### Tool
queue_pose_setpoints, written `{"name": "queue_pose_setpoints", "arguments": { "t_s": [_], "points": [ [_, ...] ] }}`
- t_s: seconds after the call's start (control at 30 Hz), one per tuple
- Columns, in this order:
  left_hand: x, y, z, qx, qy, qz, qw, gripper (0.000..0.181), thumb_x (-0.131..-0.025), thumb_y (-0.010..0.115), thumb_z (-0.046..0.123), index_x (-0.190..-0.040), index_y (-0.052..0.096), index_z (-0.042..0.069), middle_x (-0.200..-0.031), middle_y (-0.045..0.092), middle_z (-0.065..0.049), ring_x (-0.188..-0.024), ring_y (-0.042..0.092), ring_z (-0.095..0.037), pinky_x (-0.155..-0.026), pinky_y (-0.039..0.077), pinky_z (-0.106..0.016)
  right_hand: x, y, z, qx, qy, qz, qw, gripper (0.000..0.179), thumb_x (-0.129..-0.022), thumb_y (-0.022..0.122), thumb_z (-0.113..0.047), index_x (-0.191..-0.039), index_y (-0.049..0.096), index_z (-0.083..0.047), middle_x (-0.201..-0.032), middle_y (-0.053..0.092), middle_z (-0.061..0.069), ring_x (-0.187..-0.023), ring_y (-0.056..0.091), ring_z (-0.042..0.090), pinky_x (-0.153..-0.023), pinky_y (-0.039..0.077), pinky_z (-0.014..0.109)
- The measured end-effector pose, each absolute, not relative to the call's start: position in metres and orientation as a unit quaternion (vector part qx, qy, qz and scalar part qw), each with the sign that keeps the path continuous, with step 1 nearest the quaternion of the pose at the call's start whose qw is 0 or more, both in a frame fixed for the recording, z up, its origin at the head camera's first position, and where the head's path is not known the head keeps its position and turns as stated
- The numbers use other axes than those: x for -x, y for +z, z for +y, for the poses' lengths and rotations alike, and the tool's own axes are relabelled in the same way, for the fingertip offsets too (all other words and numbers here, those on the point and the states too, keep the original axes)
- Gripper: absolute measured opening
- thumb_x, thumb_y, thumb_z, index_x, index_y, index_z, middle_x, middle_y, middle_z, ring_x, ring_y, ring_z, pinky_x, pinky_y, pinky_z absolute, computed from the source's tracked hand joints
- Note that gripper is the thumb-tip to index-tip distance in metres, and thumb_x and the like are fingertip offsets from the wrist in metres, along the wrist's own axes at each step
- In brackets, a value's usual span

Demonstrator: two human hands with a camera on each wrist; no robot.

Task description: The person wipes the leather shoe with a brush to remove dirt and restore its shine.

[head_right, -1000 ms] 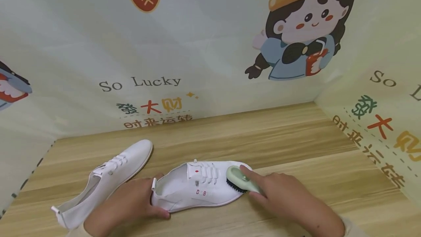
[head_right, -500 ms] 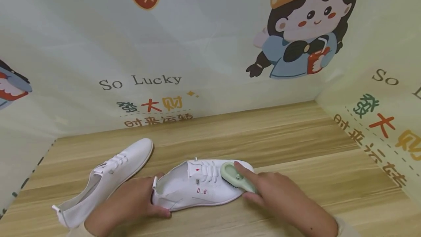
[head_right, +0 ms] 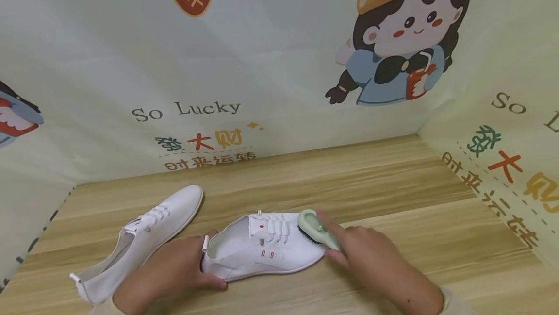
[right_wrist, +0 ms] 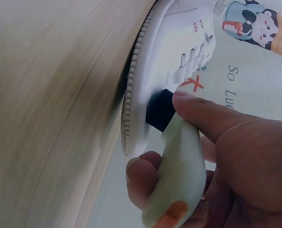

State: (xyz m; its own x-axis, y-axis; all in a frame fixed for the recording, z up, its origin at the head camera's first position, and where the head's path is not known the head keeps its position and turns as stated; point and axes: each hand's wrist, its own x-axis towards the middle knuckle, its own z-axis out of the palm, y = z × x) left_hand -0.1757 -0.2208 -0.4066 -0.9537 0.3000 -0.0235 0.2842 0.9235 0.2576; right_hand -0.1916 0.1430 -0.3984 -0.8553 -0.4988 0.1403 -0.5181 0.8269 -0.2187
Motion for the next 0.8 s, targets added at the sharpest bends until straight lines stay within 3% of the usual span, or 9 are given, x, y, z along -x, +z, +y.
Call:
{"name": "queue_pose_setpoints", "arguments": {
  "t_s": [0.47,0.8],
  "points": [
    [0.176,-0.405,-0.220,-0.150,0.126,0.980,0.035,0.068,-0.055,0.087,0.064,-0.105,0.061,0.026,-0.080,0.062,0.013,-0.070,0.056,-0.011,-0.060,0.043,-0.034,0.191,-0.392,0.148,-0.248,0.088,-0.964,0.037,0.066,-0.091,0.071,-0.036,-0.151,0.045,-0.021,-0.082,0.071,0.003,-0.065,0.057,0.008,-0.055,0.048,0.030],
    [0.176,-0.405,-0.220,-0.148,0.129,0.980,0.035,0.068,-0.055,0.087,0.064,-0.105,0.061,0.026,-0.080,0.063,0.012,-0.071,0.056,-0.012,-0.060,0.043,-0.035,0.190,-0.388,0.153,-0.249,0.085,-0.965,-0.001,0.064,-0.094,0.067,-0.036,-0.152,0.043,-0.020,-0.070,0.058,-0.006,-0.059,0.044,0.006,-0.051,0.038,0.028]
  ]
}}
